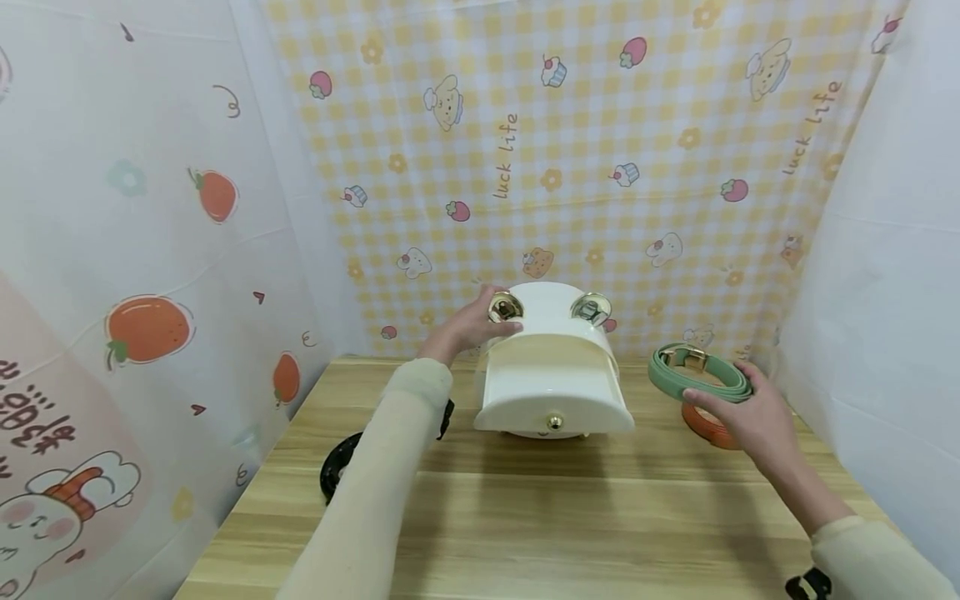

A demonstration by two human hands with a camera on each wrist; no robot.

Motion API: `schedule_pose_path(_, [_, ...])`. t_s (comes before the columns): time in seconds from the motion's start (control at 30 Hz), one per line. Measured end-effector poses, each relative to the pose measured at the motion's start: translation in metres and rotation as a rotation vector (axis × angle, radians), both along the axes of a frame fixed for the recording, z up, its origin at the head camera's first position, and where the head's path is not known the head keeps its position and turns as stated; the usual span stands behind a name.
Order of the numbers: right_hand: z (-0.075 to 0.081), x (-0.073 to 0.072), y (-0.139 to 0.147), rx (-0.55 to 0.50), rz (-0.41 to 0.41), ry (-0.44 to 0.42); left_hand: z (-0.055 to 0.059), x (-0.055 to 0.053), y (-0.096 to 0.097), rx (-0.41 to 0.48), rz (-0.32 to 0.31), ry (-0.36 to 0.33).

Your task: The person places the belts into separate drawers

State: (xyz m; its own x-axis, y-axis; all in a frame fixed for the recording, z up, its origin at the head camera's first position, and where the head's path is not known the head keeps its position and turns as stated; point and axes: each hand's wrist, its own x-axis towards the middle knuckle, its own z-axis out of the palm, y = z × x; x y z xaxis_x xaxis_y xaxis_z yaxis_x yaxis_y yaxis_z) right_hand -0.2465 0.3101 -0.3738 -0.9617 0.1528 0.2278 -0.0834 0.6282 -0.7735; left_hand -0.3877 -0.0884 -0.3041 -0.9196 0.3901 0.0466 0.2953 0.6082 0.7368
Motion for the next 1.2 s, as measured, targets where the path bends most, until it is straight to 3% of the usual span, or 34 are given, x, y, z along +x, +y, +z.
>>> schedule_pose_path(0.43, [0.019, -0.006, -0.013, -0.013, 0.029, 0.006, -0.001, 0.0, 0.001, -0.006, 0.003, 0.015])
schedule_pose_path(1.2, [0.031, -0.007, -0.048, -0.087, 0.082, 0.048, -0.002, -0.002, 0.001, -0.011, -0.001, 0.015])
